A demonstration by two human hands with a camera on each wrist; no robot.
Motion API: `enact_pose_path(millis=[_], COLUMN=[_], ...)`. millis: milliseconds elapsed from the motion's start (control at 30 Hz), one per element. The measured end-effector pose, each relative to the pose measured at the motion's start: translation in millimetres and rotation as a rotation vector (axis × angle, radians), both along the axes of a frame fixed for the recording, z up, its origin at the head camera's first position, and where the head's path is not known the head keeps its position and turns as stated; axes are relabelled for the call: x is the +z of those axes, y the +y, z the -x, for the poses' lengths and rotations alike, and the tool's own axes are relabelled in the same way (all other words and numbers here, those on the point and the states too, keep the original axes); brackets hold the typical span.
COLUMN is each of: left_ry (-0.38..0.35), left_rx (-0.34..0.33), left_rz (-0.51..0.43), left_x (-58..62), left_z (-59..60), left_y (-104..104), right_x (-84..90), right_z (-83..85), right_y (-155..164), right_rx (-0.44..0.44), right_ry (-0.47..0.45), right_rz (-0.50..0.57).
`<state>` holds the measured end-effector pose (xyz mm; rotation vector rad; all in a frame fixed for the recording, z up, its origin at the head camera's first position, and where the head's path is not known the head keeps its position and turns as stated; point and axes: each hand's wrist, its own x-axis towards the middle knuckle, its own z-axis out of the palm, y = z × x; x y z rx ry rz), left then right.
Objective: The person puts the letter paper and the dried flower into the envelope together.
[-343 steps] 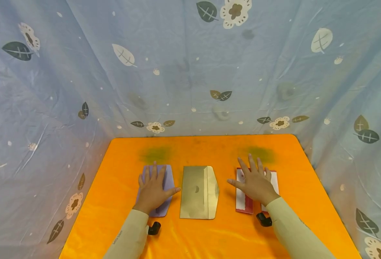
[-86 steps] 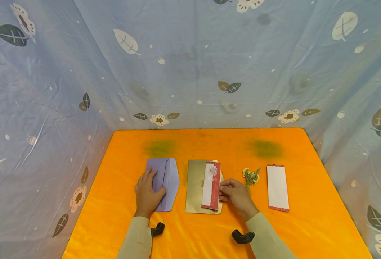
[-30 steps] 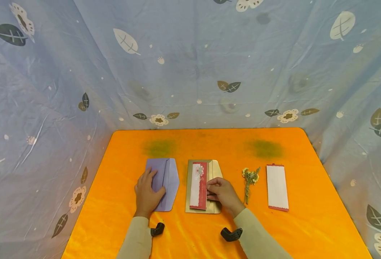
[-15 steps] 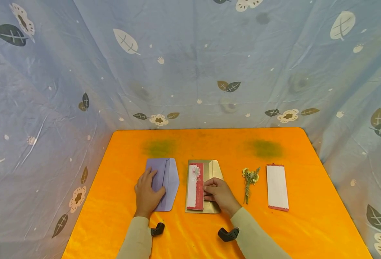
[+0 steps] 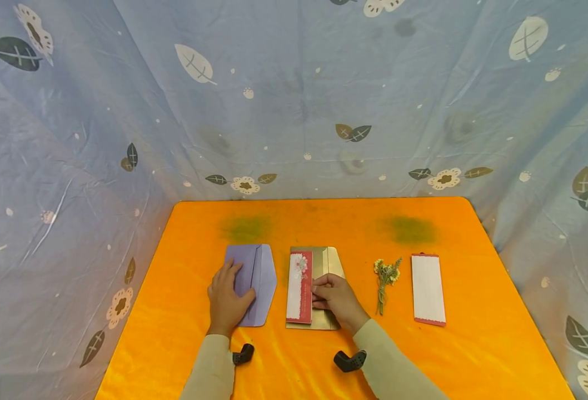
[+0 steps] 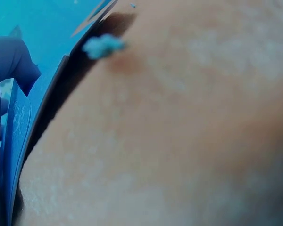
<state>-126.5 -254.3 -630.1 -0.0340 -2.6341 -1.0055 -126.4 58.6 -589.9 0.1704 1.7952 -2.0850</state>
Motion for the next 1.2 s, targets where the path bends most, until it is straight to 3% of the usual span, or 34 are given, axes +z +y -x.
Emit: enact_pose_path(millis=[1200], left_ry=[-0.001], left_rx=[0.002], left_rz=[-0.007], left_x=[0.4], left_z=[0.9], left_y=[0], right_x=[3.3], right_z=[2.6], right_y=[-16], right_rx=[0.017], right_ry=[-0.008], right_rz=[0.003])
